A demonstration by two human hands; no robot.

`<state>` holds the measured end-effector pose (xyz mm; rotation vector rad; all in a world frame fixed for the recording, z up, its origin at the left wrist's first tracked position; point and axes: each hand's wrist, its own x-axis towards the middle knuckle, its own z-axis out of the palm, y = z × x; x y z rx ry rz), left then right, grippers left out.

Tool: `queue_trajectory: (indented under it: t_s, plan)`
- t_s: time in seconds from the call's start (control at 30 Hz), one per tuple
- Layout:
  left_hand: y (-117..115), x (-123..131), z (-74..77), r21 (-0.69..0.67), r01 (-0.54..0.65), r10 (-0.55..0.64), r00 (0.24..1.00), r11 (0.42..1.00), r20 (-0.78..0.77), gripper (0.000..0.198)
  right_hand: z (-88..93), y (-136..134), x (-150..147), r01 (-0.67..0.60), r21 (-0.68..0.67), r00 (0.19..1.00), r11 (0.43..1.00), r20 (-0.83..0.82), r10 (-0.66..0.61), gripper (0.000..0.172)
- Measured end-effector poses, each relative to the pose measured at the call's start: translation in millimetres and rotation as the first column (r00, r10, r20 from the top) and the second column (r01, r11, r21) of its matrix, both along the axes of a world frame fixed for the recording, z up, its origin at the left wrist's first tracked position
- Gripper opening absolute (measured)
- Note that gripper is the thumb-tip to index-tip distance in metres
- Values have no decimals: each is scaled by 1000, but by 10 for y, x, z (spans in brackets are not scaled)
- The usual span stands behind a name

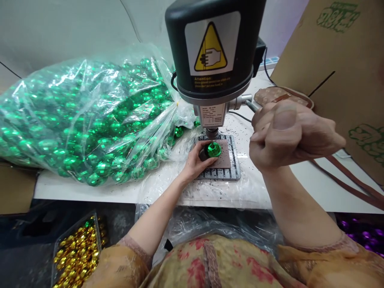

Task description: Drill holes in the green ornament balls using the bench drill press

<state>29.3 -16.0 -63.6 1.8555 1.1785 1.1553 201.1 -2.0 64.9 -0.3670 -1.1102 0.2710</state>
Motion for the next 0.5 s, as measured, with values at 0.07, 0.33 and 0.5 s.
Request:
queue_trajectory:
  t_s: [0.07,0.33,0.5]
  plan:
    - [-2,-1,2,-1,1,-1,1000,1000,-1,55,39,41,-49,149,229,988,962,-6,-152,58]
    - [2,3,15,-7,-2,2,1000,1000,-8,54,46,123,-58,187,398,977,898,23,-214,52]
    - [-13,13,25,-28,-7,7,1000,1000,1,54,-95,161,-33,157,475,976,866,60,-210,49]
